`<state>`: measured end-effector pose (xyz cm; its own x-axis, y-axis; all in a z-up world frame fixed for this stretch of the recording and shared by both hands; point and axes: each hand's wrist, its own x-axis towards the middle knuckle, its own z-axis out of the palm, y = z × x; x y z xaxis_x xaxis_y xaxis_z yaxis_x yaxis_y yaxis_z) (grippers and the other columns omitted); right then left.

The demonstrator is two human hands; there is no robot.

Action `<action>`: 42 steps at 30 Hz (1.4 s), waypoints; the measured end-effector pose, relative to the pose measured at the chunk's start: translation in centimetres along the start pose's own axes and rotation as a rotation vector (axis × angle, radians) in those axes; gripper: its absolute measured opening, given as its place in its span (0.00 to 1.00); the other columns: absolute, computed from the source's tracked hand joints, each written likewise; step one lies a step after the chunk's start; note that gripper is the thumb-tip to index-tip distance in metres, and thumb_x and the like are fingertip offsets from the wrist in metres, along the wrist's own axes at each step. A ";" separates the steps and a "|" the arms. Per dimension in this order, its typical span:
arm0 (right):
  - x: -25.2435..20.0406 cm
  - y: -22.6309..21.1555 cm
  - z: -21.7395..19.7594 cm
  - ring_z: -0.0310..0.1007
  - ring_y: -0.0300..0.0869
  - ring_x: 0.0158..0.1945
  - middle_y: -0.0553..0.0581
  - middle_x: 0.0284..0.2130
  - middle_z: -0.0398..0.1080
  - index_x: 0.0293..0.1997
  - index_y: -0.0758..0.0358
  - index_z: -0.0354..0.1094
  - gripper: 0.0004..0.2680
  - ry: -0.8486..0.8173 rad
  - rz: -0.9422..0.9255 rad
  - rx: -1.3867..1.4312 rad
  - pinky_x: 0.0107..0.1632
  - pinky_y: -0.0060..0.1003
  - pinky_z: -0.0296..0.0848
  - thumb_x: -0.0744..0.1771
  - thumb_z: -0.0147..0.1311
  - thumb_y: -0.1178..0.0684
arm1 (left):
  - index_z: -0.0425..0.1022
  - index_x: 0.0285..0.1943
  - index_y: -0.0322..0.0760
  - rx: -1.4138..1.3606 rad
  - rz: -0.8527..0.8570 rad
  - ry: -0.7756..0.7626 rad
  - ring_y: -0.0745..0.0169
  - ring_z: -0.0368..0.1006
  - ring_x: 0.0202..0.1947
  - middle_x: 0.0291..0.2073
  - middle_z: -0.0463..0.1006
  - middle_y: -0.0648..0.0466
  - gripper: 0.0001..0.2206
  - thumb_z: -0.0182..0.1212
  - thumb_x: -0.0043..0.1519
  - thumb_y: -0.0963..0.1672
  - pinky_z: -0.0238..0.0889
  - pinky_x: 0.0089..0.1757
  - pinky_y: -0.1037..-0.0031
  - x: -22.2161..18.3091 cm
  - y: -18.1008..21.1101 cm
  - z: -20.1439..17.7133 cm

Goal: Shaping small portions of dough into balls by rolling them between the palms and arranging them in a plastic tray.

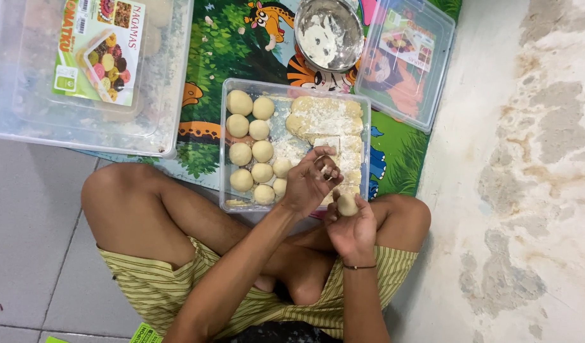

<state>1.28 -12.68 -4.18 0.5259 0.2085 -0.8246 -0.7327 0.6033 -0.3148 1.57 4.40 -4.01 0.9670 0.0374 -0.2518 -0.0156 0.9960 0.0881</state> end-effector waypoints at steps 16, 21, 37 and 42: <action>0.2 -1.8 -0.4 0.74 0.45 0.38 0.59 0.38 0.76 0.40 0.60 0.74 0.12 -0.010 -0.131 0.133 0.37 0.33 0.68 0.68 0.54 0.42 | 0.76 0.47 0.36 0.443 0.047 0.141 0.69 0.74 0.33 0.34 0.77 0.54 0.05 0.63 0.66 0.42 0.75 0.45 0.74 0.3 -1.3 0.7; -0.2 -1.4 -1.1 0.72 0.40 0.35 0.50 0.31 0.73 0.38 0.60 0.75 0.13 -0.030 -0.077 0.211 0.38 0.33 0.67 0.69 0.52 0.41 | 0.78 0.45 0.37 0.531 0.030 0.142 0.70 0.74 0.34 0.34 0.77 0.54 0.09 0.61 0.69 0.47 0.74 0.45 0.74 1.0 -2.6 -1.4; -0.7 -0.9 -0.3 0.72 0.39 0.32 0.49 0.30 0.75 0.31 0.54 0.68 0.12 0.092 -0.111 0.115 0.31 0.31 0.65 0.68 0.55 0.40 | 0.81 0.44 0.38 0.914 0.037 0.075 0.67 0.75 0.38 0.32 0.81 0.51 0.09 0.64 0.68 0.47 0.71 0.46 0.68 -0.8 -1.3 1.4; 0.9 -1.1 -2.2 0.73 0.38 0.32 0.52 0.32 0.75 0.34 0.54 0.69 0.13 0.105 -0.141 0.108 0.32 0.30 0.66 0.68 0.56 0.37 | 0.78 0.39 0.38 0.973 0.103 0.022 0.67 0.70 0.33 0.26 0.76 0.51 0.13 0.55 0.72 0.48 0.68 0.40 0.66 -1.0 -1.3 1.1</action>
<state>1.63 -14.85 -5.63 0.5677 0.0381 -0.8224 -0.6019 0.7008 -0.3830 0.93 2.95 -2.85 0.9675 0.1318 -0.2160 0.1268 0.4862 0.8646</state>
